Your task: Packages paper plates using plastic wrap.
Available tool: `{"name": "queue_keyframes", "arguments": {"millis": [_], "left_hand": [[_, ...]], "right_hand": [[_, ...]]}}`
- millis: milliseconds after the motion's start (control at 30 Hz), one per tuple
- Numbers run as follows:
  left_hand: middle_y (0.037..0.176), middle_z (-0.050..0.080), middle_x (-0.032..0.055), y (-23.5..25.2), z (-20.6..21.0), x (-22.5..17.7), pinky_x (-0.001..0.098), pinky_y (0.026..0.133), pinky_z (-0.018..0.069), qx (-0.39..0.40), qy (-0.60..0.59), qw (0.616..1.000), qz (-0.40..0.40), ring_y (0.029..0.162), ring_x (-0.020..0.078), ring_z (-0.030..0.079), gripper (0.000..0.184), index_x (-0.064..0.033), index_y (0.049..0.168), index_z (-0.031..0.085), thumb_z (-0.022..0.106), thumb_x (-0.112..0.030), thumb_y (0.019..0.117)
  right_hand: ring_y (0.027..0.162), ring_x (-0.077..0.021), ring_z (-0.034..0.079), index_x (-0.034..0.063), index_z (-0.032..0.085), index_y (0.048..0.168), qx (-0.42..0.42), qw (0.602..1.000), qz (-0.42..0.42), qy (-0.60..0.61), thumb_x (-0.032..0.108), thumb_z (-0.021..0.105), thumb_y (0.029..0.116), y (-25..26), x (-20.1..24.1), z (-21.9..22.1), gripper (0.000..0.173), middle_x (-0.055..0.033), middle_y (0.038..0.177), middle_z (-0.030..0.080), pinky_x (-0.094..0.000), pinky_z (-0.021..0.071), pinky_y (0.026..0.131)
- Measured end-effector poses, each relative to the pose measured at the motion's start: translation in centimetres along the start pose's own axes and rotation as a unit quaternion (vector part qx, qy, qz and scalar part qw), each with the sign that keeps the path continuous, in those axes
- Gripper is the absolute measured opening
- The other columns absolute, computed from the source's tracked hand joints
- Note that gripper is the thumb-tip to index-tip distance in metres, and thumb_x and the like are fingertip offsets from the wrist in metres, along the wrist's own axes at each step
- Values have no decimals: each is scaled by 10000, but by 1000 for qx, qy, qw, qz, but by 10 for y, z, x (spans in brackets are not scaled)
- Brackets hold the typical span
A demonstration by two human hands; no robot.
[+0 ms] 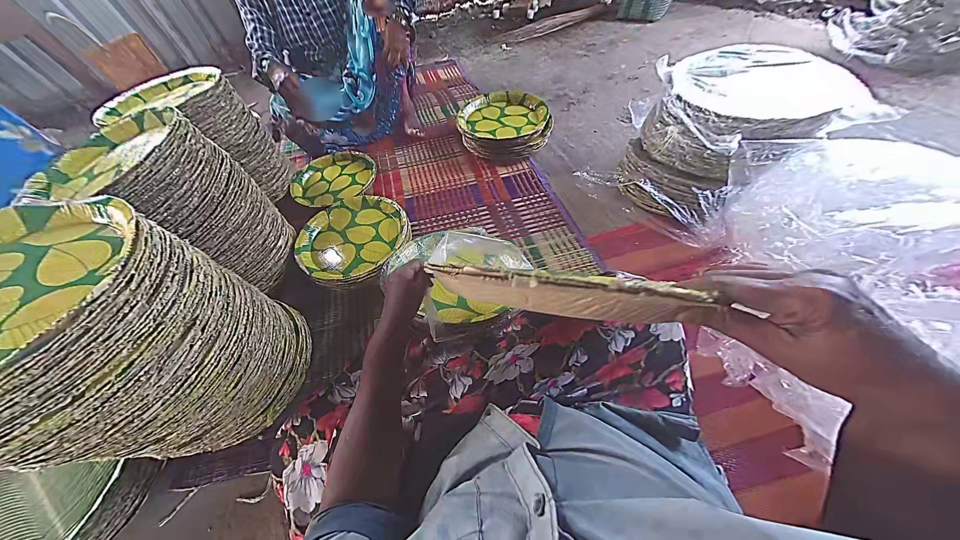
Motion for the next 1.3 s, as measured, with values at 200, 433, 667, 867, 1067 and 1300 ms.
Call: {"name": "queue_keyframes", "arguments": {"millis": [200, 433, 667, 867, 1067, 1300], "left_hand": [[668, 477, -56, -8, 4, 27, 174, 549, 402, -7, -197, 977, -86, 544, 3, 425, 271, -53, 958, 629, 444, -190, 1101], [780, 572, -42, -22, 1, 0, 158, 588, 399, -53, -150, 987, 14, 605, -29, 442, 215, 4, 1031, 682, 511, -121, 1068], [806, 654, 120, -49, 29, -5, 394, 746, 534, -50, 52, 989, 127, 749, 206, 628, 283, 18, 987, 774, 591, -196, 1018], [892, 701, 147, -54, 39, -7, 334, 804, 550, -32, 4, 990, 137, 811, 182, 667, 271, 32, 1016, 768, 574, -156, 1022], [890, 719, 102, -44, 14, 24, 205, 824, 516, -82, -72, 984, 143, 830, 39, 647, 259, 51, 978, 751, 566, -125, 1020], [818, 690, 152, -51, 17, -8, 376, 717, 568, -106, 96, 969, 199, 756, 263, 683, 244, -2, 967, 789, 603, -158, 992]], "right_hand": [[910, -13, 651, 118, 788, 974, 26, 997, -41, 66, 363, 548, 997, -8, -13, 6, 344, 36, 878, 714, -210, 505, 873], [843, -278, 695, 90, 773, 970, 85, 994, -61, 11, 160, 621, 972, 17, 1, 80, 168, -76, 854, 720, -501, 535, 784], [884, -409, 688, -3, 718, 992, 135, 990, -48, 4, -69, 575, 937, 41, 38, 202, 167, -196, 905, 698, -570, 528, 738], [1221, -461, 589, -26, 572, 1369, 328, 944, -21, 2, -11, 535, 993, 54, 55, 252, 378, -280, 1365, 587, -601, 473, 915], [1277, -481, 570, 86, 632, 1381, 350, 929, 103, -61, -60, 544, 975, 29, -8, 206, 440, -270, 1332, 626, -690, 342, 1105], [1092, -410, 700, 27, 710, 1130, 245, 969, 8, -28, -89, 535, 963, 56, 14, 232, 269, -190, 1173, 727, -609, 536, 896]]}}
Point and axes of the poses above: each hand's wrist, its own y-axis towards the middle knuckle, its own z-axis out of the palm, x = y × z, the point moved 7 cm from there along y, towards the middle knuckle
